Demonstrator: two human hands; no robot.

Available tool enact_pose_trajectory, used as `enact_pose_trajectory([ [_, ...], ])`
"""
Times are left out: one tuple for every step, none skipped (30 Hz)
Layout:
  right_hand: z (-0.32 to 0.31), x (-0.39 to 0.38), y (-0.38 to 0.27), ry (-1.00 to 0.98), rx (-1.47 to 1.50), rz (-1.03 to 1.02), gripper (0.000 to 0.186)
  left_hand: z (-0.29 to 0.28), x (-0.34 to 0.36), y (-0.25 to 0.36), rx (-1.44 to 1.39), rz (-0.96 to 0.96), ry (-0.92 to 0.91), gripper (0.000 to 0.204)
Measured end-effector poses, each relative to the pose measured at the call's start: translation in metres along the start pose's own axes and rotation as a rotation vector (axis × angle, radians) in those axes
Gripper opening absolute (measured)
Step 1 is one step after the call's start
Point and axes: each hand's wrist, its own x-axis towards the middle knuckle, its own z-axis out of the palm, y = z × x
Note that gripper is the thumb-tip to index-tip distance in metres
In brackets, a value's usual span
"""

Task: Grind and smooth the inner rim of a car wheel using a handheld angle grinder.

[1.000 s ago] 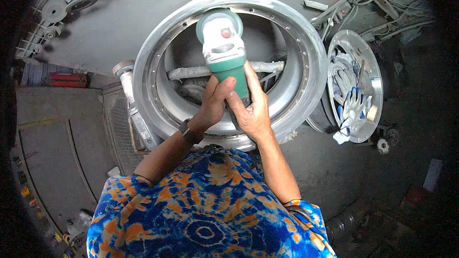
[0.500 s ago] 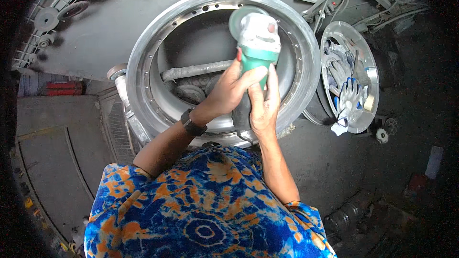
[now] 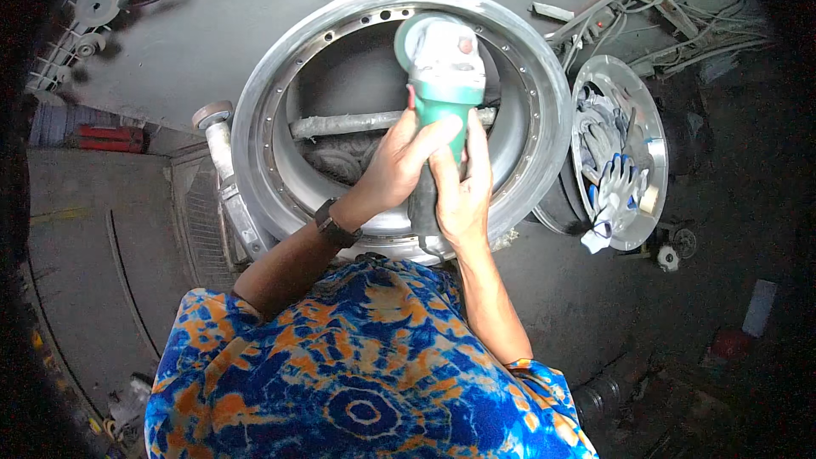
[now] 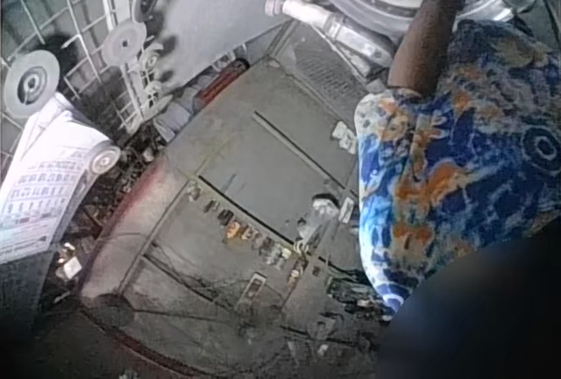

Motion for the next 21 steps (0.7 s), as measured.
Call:
enact_pose_trajectory([
  [0.005,0.001,-0.005,-0.04,0.076,-0.008,0.067,0.0,-0.005,0.004,-0.053,-0.003,0.076,0.047],
  [0.005,0.001,-0.004,-0.074,-0.002,-0.027,0.07,0.002,-0.009,0.007,-0.107,-0.006,0.151,0.045],
  [0.007,0.002,-0.006,-0.122,0.003,-0.041,0.07,0.005,-0.011,0.009,-0.101,0.077,0.237,0.045],
  [0.01,0.004,-0.01,-0.171,0.007,-0.056,0.071,0.004,-0.014,0.009,-0.1,0.079,0.241,0.045],
  [0.011,0.007,-0.012,-0.206,0.011,-0.061,0.07,0.002,-0.016,0.01,-0.12,0.065,0.239,0.045],
  [0.011,0.008,-0.014,-0.207,0.011,-0.06,0.07,0.0,-0.017,0.01,-0.141,0.05,0.237,0.046],
  [0.011,0.008,-0.016,-0.197,0.027,-0.057,0.07,0.001,-0.018,0.011,-0.118,0.026,0.239,0.046],
  [0.011,0.007,-0.017,-0.186,0.043,-0.054,0.069,0.001,-0.016,0.011,-0.118,0.027,0.242,0.046],
  [0.009,0.005,-0.014,-0.134,0.002,-0.046,0.069,0.001,-0.013,0.012,-0.11,0.008,0.207,0.046],
  [0.006,0.003,-0.013,-0.135,-0.003,-0.045,0.069,0.002,-0.01,0.012,-0.106,-0.011,0.17,0.046],
  [0.004,0.002,-0.012,-0.098,0.005,-0.013,0.068,0.003,-0.007,0.013,-0.087,-0.019,0.15,0.046],
  [0.003,0.001,-0.011,-0.062,0.013,0.018,0.068,0.003,-0.004,0.011,-0.091,-0.017,0.153,0.046],
  [0.002,0.0,-0.008,-0.04,0.013,0.028,0.068,0.002,-0.002,0.009,-0.087,-0.005,0.105,0.047],
  [0.003,0.001,-0.008,-0.044,0.01,0.028,0.068,0.002,-0.002,0.008,-0.082,0.007,0.058,0.047],
  [0.005,0.002,-0.009,-0.057,0.008,-0.006,0.068,0.001,-0.005,0.008,-0.071,-0.003,0.094,0.046],
  [0.008,0.003,-0.011,-0.07,0.008,-0.041,0.069,-0.001,-0.009,0.009,-0.07,-0.001,0.099,0.046],
  [0.011,0.004,-0.015,-0.106,0.028,-0.02,0.069,-0.003,-0.013,0.01,-0.073,-0.012,0.157,0.046],
  [0.014,0.005,-0.018,-0.112,0.03,-0.02,0.069,-0.005,-0.018,0.011,-0.075,-0.023,0.216,0.046],
  [0.017,0.006,-0.019,-0.182,0.011,-0.03,0.069,-0.007,-0.023,0.011,-0.045,0.031,0.266,0.045],
  [0.02,0.007,-0.02,-0.252,-0.009,-0.041,0.07,-0.004,-0.027,0.015,-0.112,0.055,0.342,0.044],
  [0.02,0.008,-0.021,-0.309,-0.084,-0.082,0.071,-0.008,-0.034,0.009,-0.154,0.024,0.364,0.044],
])
